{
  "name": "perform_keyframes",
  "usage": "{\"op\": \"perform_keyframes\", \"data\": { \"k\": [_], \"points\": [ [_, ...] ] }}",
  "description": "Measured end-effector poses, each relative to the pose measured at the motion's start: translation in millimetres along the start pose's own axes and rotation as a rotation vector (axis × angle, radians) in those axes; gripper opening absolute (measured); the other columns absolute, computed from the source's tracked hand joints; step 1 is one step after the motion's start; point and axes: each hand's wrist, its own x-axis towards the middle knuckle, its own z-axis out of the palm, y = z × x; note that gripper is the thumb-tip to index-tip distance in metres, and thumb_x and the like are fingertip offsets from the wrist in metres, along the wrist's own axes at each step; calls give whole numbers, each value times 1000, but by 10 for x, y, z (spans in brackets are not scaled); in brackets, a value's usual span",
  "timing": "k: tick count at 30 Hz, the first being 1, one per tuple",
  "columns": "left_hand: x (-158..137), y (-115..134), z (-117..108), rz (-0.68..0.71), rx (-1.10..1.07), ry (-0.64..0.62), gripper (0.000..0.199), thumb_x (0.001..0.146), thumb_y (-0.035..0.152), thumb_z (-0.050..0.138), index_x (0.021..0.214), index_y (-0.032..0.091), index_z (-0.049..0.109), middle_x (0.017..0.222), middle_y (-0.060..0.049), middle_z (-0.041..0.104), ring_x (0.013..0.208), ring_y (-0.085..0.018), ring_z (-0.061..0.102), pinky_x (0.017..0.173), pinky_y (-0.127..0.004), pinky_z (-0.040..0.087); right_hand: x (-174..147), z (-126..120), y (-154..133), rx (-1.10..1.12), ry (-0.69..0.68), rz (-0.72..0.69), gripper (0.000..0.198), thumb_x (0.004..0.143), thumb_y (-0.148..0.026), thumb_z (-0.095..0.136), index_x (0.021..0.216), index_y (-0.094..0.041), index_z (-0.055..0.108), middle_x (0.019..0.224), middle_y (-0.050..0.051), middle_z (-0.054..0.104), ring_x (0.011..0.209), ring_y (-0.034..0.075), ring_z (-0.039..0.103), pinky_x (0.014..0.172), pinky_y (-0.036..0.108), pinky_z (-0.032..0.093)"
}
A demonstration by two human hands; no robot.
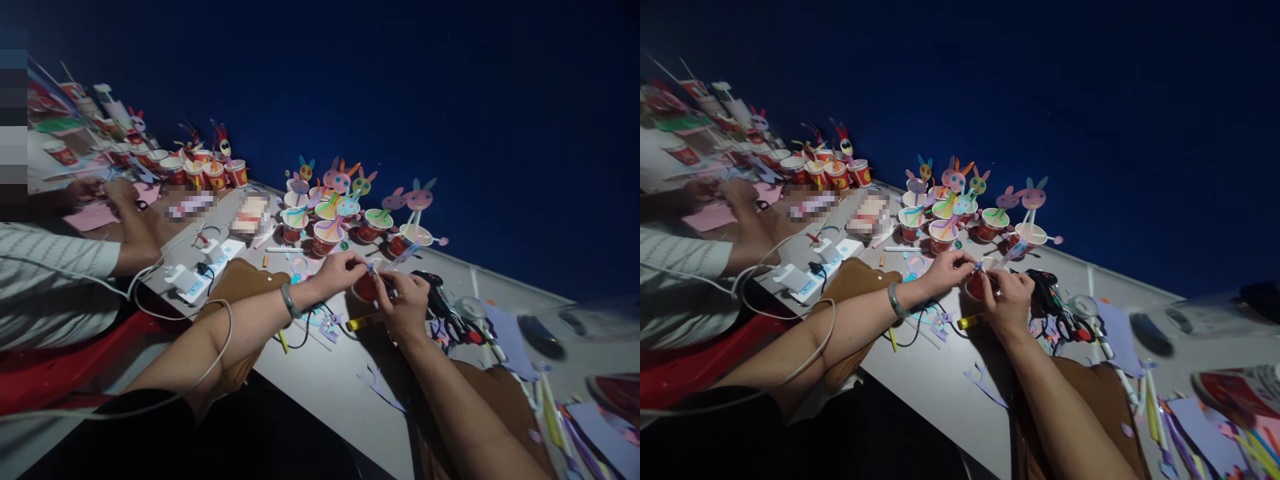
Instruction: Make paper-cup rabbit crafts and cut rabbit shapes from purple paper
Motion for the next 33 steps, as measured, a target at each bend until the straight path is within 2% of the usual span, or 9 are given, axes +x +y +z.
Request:
{"op": "perform_keyframes", "data": {
  "k": [7,10,13,16,18,22,26,30,33],
  "points": [
    [-11,60,-32,53,21,-19,11,81,22,60,82,12,66,81,-3,69,76,-11,61,70,-22,47,-2,-16,-48,25,-8,-49,15,91,-32,56,87,-19,63,76,3,71,67,18,60,82,37,36],
    [5,10,-12,21,-18,-16,13,80,19,59,89,12,65,87,-5,69,81,-12,62,74,-24,49,9,-37,-45,-36,-29,-58,15,91,-31,56,88,-19,64,74,3,71,66,18,59,82,37,35],
    [20,-110,34,-45,-76,-49,39,71,15,66,109,12,60,105,-9,67,93,-15,62,80,-26,50,26,-59,-38,-131,-32,-61,15,90,-31,56,87,-20,65,69,3,69,64,18,58,81,37,34],
    [4,-202,76,-69,-1,-187,65,58,15,75,120,13,54,113,-10,64,97,-17,60,82,-28,50,32,-67,-55,-170,-19,-89,14,90,-30,57,85,-20,65,65,2,67,63,18,58,81,37,33],
    [-22,-212,94,-42,95,-222,61,57,17,75,115,13,56,105,-8,64,91,-17,59,80,-29,49,30,-63,-80,-161,-5,-121,13,91,-28,58,84,-20,65,64,1,68,62,17,58,80,36,33],
    [-53,-178,119,-10,158,-185,40,64,19,69,102,13,59,89,-3,63,80,-16,57,74,-27,48,32,-54,-136,-102,22,-209,7,90,-24,60,87,-20,64,66,0,70,62,16,59,81,35,35],
    [-14,-188,128,-49,48,-172,39,62,13,70,100,14,59,86,-2,64,80,-14,58,77,-27,49,62,-100,-153,-102,18,-229,6,88,-25,62,91,-20,64,75,2,74,69,18,62,83,37,37],
    [48,-185,100,-174,-146,-179,53,56,11,76,106,12,57,91,-4,66,80,-14,60,78,-29,51,107,-220,-93,-156,77,-202,21,81,-29,68,100,-22,65,91,7,74,92,26,64,91,44,36],
    [66,-141,72,-167,-294,-183,59,55,12,79,110,11,57,99,-8,67,85,-15,61,83,-32,51,147,-304,-8,-127,87,-232,27,78,-29,71,103,-21,65,103,10,72,99,29,62,91,46,42]
  ]
}}
